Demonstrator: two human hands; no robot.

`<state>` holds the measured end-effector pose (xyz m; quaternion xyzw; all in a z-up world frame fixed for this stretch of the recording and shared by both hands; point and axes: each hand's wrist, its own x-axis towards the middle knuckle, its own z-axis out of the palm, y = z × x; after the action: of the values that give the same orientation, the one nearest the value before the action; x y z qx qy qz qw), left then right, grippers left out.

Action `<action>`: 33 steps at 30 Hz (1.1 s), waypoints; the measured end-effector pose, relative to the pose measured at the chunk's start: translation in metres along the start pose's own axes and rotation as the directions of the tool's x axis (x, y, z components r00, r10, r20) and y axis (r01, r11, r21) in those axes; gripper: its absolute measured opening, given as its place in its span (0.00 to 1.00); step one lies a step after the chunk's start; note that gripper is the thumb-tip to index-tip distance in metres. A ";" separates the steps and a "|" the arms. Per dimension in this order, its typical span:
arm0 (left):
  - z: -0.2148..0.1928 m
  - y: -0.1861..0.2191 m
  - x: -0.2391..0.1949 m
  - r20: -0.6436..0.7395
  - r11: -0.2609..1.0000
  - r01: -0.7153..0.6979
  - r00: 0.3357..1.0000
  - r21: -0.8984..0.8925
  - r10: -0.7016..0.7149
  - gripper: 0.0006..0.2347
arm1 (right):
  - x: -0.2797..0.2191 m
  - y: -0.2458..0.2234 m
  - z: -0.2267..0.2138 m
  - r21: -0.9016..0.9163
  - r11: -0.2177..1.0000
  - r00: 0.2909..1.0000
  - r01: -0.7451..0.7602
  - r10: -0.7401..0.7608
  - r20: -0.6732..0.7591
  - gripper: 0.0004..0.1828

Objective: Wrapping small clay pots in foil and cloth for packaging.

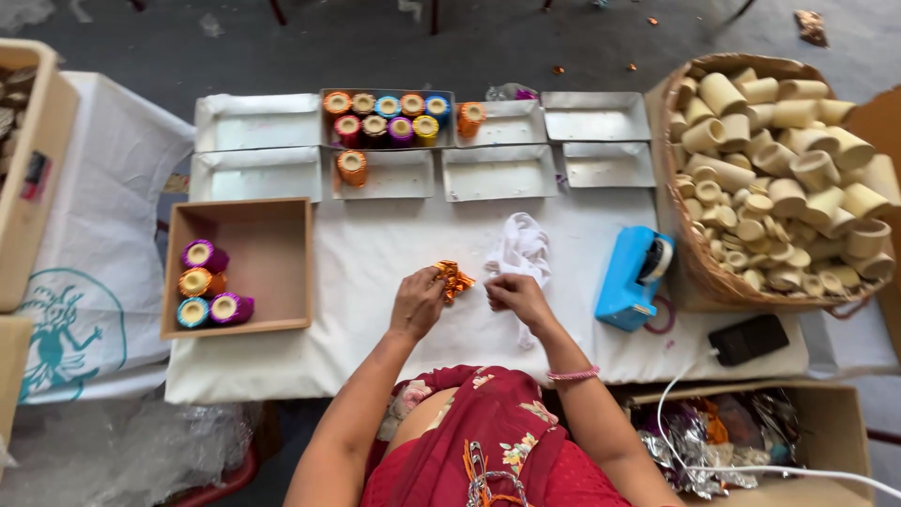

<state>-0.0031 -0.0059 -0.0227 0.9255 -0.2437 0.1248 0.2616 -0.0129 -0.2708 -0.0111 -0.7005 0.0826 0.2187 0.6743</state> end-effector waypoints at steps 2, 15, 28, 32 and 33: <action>-0.008 0.003 0.001 -0.001 1.000 0.002 1.000 0.007 -0.002 0.11 | 0.013 -0.026 0.025 0.047 0.999 0.999 -0.019 0.021 -0.029 0.15; -0.038 0.011 0.002 -0.015 0.977 0.092 0.995 -0.195 -0.097 0.11 | 0.056 -0.036 0.076 0.039 0.992 0.987 -0.121 0.125 -0.102 0.43; -0.037 0.009 0.004 -0.028 0.984 0.082 0.996 -0.157 -0.088 0.09 | 0.060 -0.036 0.085 -0.040 0.984 0.957 -0.174 0.160 -0.243 0.47; -0.022 0.005 0.001 -0.048 0.994 0.049 0.997 -0.099 -0.054 0.14 | 0.054 -0.043 0.081 -0.034 0.979 0.957 -0.203 0.191 -0.220 0.48; -0.016 0.004 -0.001 -0.041 0.998 0.036 0.998 -0.057 -0.039 0.15 | 0.053 -0.043 0.079 -0.047 0.974 0.957 -0.221 0.207 -0.205 0.48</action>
<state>-0.0075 0.0004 -0.0078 0.9194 -0.2242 0.1321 0.2950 0.0363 -0.1802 0.0067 -0.7288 0.2174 0.2222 0.6101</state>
